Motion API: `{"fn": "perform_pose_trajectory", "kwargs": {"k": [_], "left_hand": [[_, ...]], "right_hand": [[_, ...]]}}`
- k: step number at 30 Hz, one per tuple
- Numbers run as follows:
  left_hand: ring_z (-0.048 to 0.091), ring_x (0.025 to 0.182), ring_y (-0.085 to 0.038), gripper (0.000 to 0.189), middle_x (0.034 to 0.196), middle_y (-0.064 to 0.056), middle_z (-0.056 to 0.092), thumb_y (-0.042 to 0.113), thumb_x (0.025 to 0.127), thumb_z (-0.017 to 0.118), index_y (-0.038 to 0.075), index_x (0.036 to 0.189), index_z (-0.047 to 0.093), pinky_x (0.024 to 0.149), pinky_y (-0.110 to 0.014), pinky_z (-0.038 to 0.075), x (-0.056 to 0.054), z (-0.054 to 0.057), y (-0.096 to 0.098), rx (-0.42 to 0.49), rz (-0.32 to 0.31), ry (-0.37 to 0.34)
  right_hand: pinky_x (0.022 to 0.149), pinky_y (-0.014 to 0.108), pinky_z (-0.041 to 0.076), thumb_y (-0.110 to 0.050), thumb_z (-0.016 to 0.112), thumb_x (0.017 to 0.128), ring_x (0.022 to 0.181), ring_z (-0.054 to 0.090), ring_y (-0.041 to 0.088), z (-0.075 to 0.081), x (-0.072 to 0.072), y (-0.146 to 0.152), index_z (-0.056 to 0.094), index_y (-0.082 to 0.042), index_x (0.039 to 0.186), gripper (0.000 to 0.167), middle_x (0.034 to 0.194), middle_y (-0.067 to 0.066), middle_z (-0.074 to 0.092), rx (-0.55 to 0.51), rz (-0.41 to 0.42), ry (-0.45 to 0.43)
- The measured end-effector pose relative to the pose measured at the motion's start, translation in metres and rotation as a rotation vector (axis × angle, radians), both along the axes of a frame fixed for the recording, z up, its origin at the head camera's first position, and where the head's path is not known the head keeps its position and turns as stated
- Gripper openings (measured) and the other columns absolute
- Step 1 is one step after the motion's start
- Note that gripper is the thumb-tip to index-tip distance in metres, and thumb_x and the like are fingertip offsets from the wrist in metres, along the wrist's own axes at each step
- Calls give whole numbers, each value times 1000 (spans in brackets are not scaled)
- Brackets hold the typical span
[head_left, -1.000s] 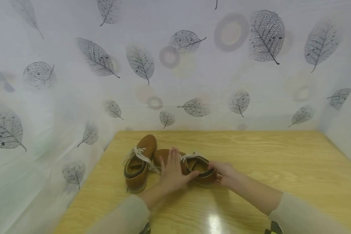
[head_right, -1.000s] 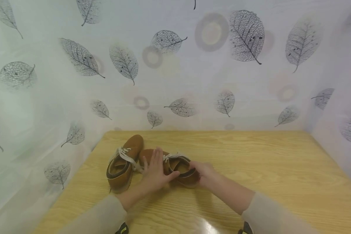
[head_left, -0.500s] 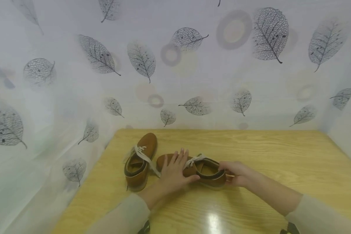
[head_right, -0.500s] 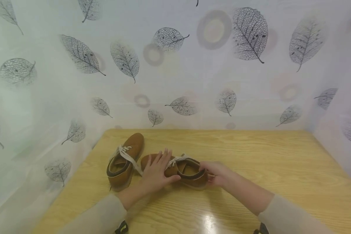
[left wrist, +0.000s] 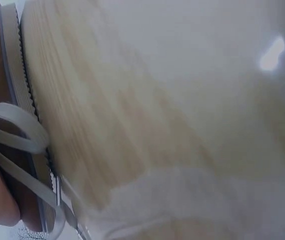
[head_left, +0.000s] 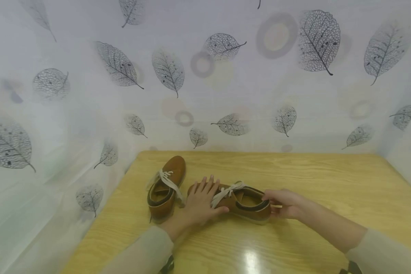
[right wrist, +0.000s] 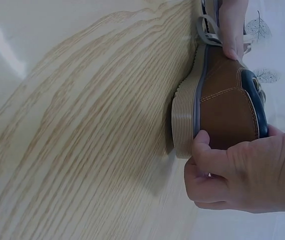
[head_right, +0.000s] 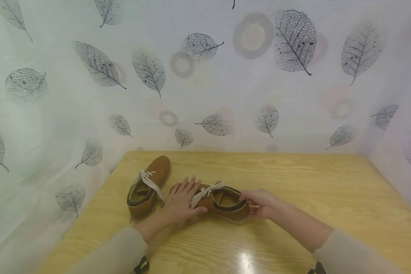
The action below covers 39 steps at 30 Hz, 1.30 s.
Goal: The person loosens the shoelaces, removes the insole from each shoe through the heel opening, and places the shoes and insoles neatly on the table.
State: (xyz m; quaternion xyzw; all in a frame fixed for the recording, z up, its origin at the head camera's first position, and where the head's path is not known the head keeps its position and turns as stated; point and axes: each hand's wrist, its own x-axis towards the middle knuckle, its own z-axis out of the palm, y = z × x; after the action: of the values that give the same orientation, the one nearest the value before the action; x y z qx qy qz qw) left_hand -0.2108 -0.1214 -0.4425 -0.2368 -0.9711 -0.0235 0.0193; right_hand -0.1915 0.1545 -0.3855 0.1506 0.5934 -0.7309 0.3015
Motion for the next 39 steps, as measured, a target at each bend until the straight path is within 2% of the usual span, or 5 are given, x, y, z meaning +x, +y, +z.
{"fn": "perform_pose_trajectory", "kwargs": {"k": [6,15,23,30,39], "left_hand": [[9,145,-33,105,159,-11,11,87,76,17,15,152,15,116,-53,12,5,-6,6,50,42,-14],[11,145,-32,103,159,-10,12,86,77,16,16,152,16,115,-54,15,21,-10,23,49,116,24],[12,144,-35,102,158,-11,13,86,78,17,15,152,17,114,-57,15,33,-8,39,69,131,22],[13,144,-37,103,157,-15,15,84,79,20,12,152,19,113,-58,16,42,-8,47,84,107,28],[14,143,-37,103,157,-16,13,84,79,18,11,152,17,113,-59,16,45,-8,56,62,97,20]], "right_hand": [[76,25,55,-6,59,86,76,52,11,-2,4,8,57,-4,82,5,88,5,47,-2,-25,-3],[78,26,54,-14,62,89,84,55,16,0,11,21,53,-3,100,18,111,19,37,15,-21,-26],[88,31,53,-14,65,88,92,54,18,-9,9,43,44,-6,117,37,123,23,31,-33,10,-55],[84,29,54,-12,63,88,90,53,20,-11,17,51,52,-9,106,22,121,23,30,-20,-22,-48],[83,28,53,-13,62,88,90,54,20,-11,21,61,52,-8,104,20,124,24,28,-17,-24,-53]]}}
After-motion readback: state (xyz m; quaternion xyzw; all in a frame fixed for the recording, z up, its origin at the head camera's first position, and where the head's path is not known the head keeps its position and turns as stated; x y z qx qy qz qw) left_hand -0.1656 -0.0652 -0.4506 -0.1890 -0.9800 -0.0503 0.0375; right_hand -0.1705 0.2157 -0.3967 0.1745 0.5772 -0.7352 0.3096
